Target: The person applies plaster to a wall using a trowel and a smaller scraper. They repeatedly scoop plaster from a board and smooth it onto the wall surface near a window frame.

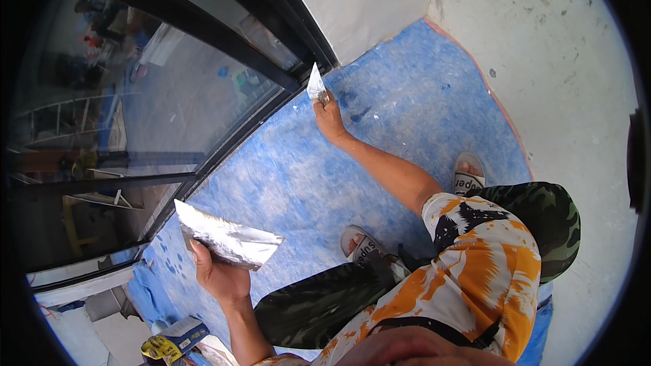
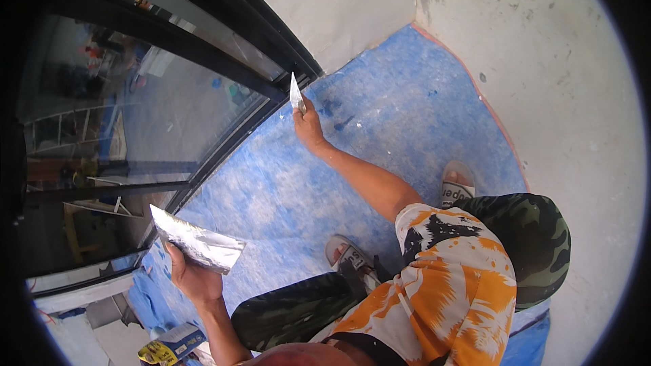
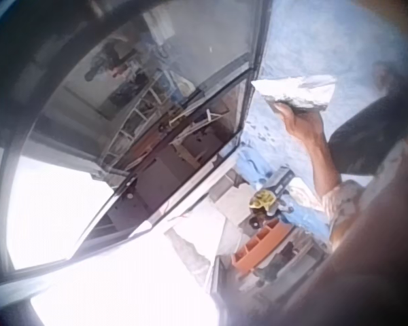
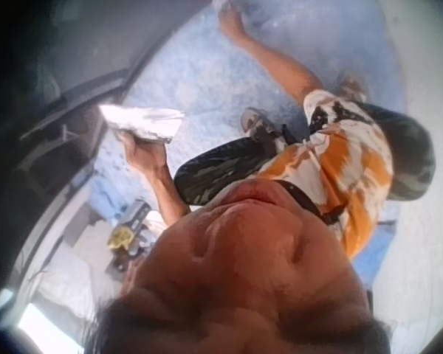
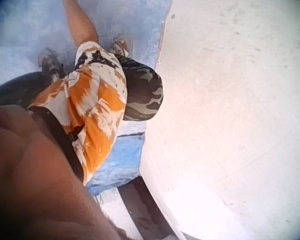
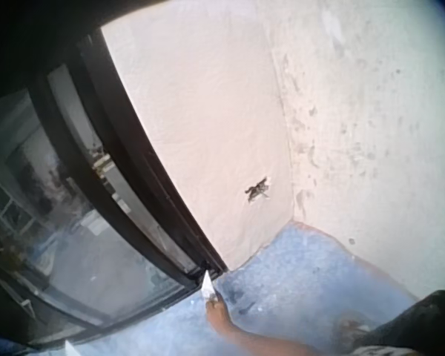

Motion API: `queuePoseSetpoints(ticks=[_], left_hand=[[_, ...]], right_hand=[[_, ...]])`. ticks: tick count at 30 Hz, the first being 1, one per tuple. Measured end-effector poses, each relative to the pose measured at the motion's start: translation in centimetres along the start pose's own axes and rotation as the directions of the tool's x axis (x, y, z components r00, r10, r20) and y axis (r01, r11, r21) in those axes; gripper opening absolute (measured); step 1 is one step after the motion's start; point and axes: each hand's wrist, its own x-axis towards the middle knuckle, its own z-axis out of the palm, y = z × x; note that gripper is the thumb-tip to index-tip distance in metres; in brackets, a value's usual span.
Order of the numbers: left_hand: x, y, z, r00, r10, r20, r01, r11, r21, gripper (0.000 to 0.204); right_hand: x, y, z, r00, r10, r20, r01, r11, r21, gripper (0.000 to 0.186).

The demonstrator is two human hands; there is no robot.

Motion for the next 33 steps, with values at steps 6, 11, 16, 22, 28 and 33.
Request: queuePoseSetpoints(ticks=[6, 11, 16, 22, 28, 33], left_hand=[[3.0, -4.5, 2.2, 0.835, 0.343, 0.429, -0.51, 0.774, 0.374, 0.044], [3.9, -6.2, 4.3, 0.667, 0.098, 0.738, -0.732, 0.268, 0.626, 0.031], [4.3, -6.0, 3.4, 0.999, -0.001, 0.052, -0.038, 0.675, 0.737, 0.035], [2.8, -4.6, 3.8, 0.995, -0.092, -0.036, 0.099, 0.889, 0.447, 0.033], [0.6, -3.2, 4.7, 0.996, -0.085, -0.03, 0.089, 0.887, 0.453, 0.029], [1.2, -3.1, 3.6, 0.995, -0.067, -0.073, 0.092, 0.901, 0.425, 0.03]], right_hand=[[-11.6, -14.9, -3.6, 0.621, 0.44, 0.649, -0.772, 0.2, 0.603, 0.035], [-11.3, -20.9, -5.8, 0.662, 0.43, 0.614, -0.726, 0.163, 0.668, 0.036], [-6.1, -18.6, -11.1, 0.869, 0.31, 0.386, -0.487, 0.39, 0.782, 0.035], [3.9, -3.4, -11.8, 0.862, 0.507, -0.01, -0.408, 0.706, 0.579, 0.047], [13.3, 5.1, -4.5, 0.736, -0.077, -0.673, -0.145, 0.952, -0.268, 0.048], [9.8, 0.1, 3.2, 0.887, 0.334, -0.319, -0.254, 0.93, 0.267, 0.054]])
